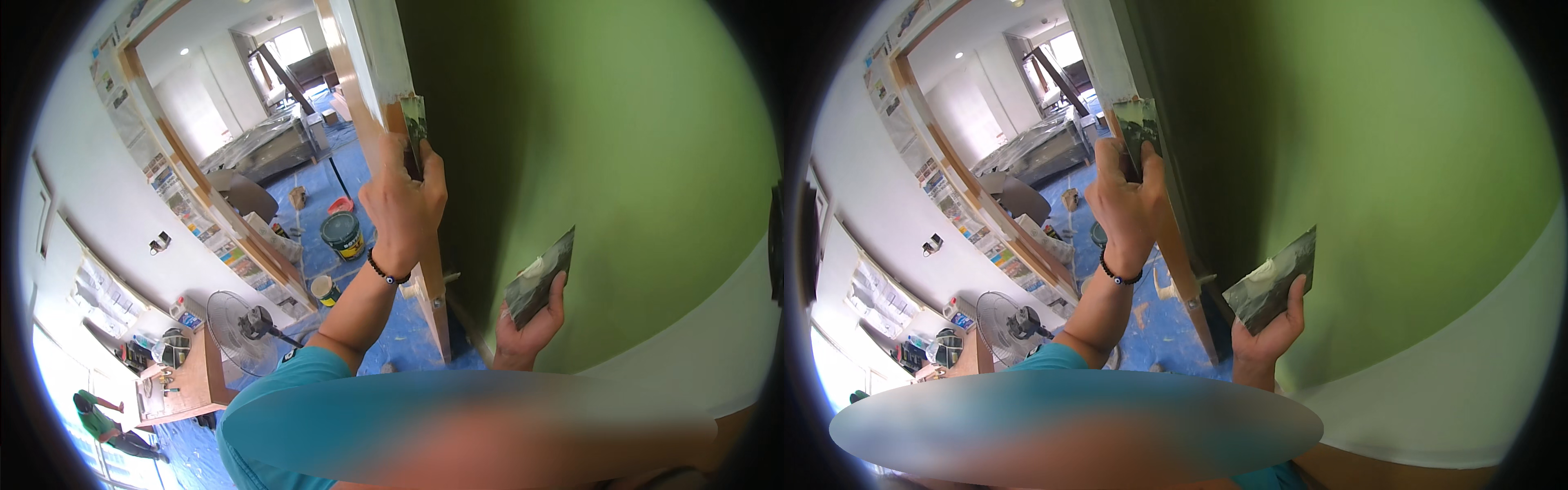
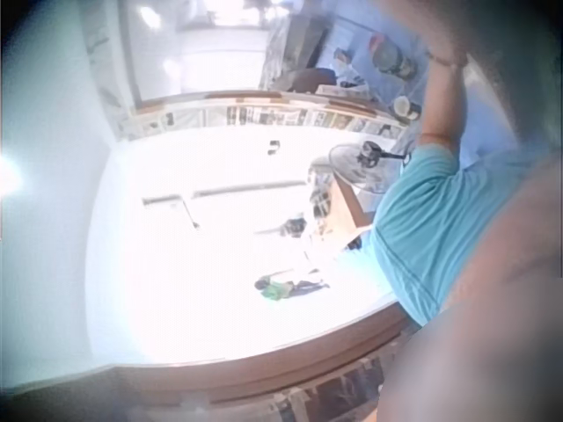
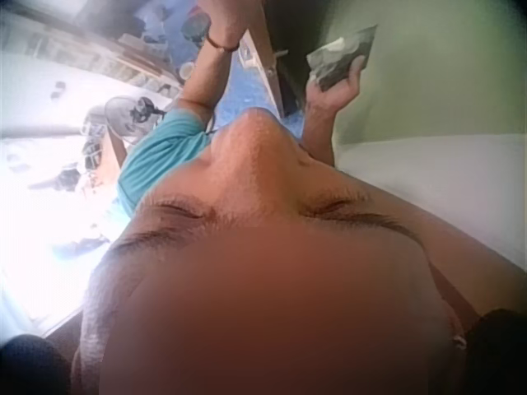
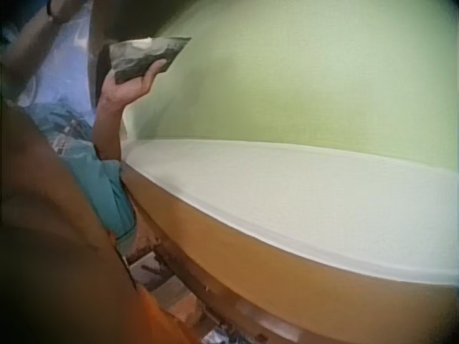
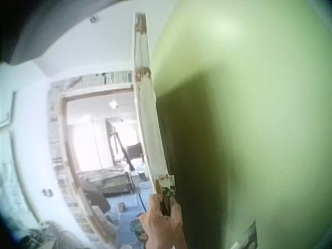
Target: The person applies white wall compound to a wall using a putty knife and a hawk. They repeatedly scoop compound from a bucket, transfer it to the hawk, and spread it onto the wall surface in smooth strokes.
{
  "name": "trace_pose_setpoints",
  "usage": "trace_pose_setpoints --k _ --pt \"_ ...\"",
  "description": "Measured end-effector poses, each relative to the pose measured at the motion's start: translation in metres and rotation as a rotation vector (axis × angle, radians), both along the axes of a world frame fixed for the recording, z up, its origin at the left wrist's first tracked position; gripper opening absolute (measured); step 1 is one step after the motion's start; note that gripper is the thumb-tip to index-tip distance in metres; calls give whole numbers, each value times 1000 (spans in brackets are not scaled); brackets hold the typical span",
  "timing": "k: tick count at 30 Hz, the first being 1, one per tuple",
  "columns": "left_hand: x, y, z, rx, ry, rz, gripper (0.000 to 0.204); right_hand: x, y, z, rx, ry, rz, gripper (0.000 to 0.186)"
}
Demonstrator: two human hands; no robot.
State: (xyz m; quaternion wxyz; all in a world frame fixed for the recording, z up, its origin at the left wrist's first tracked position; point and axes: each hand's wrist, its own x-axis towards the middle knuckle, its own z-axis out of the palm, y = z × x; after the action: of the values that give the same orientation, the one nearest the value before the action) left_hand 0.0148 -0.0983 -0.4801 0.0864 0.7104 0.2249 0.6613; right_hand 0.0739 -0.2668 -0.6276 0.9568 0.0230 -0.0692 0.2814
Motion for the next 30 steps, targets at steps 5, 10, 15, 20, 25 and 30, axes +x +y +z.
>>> trace_pose_setpoints --k 5,10,15,20,25,30 --pt "6 3 43 133 -58 58 15 1 0 0 -28 7 -4 33" --pt "13 8 84 175 -66 131 16 2 -1 2 106 27 54 34" --pt "15 12 129 243 -106 162 16 0 -3 8 65 27 57 33" --pt "20 10 171 342 -137 223 18 -5 -3 21 -85 120 9 25" --pt "16 -11 235 398 -207 88 10 -7 -2 25 -72 145 40 27" --pt "-43 -18 230 439 -326 -484 13 -10 -2 23 -40 48 39 27"
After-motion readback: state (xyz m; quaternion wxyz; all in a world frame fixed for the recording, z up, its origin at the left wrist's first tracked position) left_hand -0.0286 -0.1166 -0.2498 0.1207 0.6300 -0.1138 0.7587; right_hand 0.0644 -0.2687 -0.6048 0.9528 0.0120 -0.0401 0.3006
